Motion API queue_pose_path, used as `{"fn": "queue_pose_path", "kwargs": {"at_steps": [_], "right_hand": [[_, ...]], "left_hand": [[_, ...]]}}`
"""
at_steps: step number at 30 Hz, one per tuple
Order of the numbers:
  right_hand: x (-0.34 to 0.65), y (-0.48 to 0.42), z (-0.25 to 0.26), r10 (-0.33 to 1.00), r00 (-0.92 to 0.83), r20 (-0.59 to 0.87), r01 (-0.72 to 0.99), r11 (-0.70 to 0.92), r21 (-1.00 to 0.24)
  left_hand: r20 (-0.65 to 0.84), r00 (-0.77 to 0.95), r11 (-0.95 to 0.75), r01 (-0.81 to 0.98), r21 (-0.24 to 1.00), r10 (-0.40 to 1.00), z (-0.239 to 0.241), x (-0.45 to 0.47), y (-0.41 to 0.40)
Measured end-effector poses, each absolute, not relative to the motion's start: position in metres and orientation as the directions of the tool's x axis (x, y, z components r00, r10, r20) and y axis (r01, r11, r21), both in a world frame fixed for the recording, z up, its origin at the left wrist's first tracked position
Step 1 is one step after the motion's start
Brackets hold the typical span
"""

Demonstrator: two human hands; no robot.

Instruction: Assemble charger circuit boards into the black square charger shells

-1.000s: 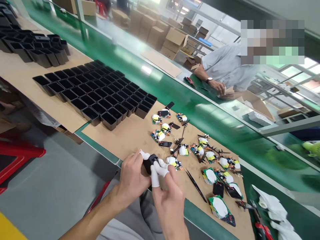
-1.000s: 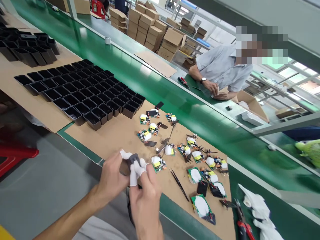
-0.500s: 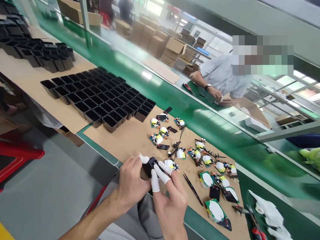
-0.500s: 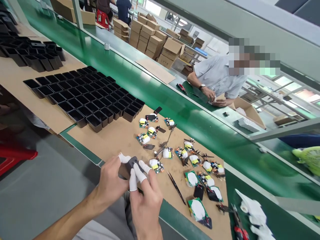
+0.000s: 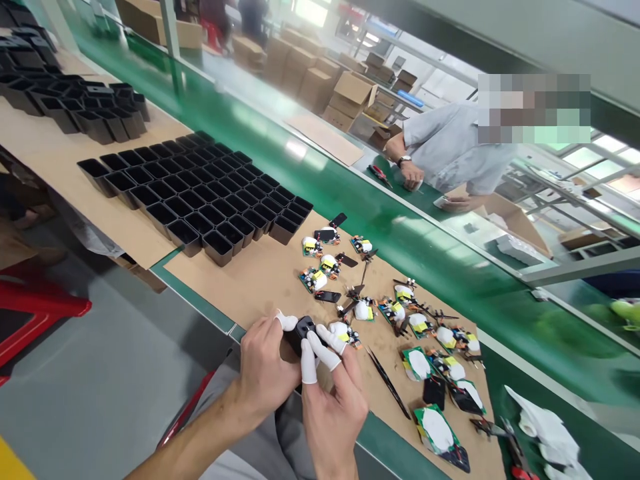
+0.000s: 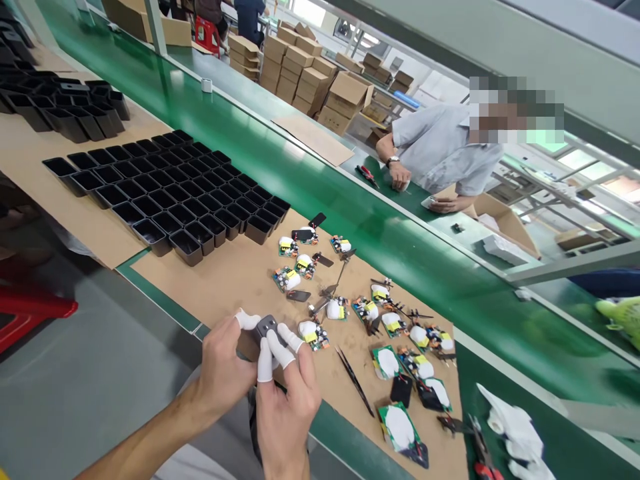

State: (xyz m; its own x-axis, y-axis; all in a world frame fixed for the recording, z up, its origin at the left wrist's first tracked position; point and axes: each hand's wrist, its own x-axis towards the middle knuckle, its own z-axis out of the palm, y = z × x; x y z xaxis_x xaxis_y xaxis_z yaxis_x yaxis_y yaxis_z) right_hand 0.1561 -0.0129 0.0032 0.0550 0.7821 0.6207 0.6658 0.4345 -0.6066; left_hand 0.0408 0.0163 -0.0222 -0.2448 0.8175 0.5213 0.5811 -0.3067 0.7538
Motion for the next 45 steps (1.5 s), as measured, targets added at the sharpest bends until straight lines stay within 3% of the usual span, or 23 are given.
{"fn": "queue_pose_path", "kwargs": {"at_steps": [10,16,28,35,39,45], "right_hand": [[0.163,-0.013,0.024,0.738,-0.080,0.670,0.742,0.493,-0.454],[0.173,-0.016,0.004,0.702,-0.331,0.630,0.761,0.594,-0.262],[0.180,-0.012,0.027,0.693,-0.386,0.609,0.748,0.621,-0.233],[0.172,-0.010,-0.001,0.724,-0.296,0.623,0.767,0.569,-0.296],[0.180,-0.015,0.009,0.736,-0.314,0.600,0.751,0.579,-0.317],[0.191,-0.017,0.027,0.690,-0.380,0.616,0.739,0.627,-0.247]], "left_hand": [[0.503,-0.236,-0.308,0.557,0.771,0.831,-0.003,0.040,0.017],[0.502,-0.216,-0.301,0.584,0.754,0.838,-0.019,0.037,0.019],[0.539,-0.218,-0.357,0.544,0.759,0.814,-0.005,0.035,0.017],[0.522,-0.216,-0.342,0.544,0.766,0.825,-0.024,0.037,0.021],[0.542,-0.233,-0.361,0.531,0.767,0.808,-0.012,0.039,0.020],[0.574,-0.198,-0.412,0.518,0.749,0.795,0.002,0.036,0.018]]}}
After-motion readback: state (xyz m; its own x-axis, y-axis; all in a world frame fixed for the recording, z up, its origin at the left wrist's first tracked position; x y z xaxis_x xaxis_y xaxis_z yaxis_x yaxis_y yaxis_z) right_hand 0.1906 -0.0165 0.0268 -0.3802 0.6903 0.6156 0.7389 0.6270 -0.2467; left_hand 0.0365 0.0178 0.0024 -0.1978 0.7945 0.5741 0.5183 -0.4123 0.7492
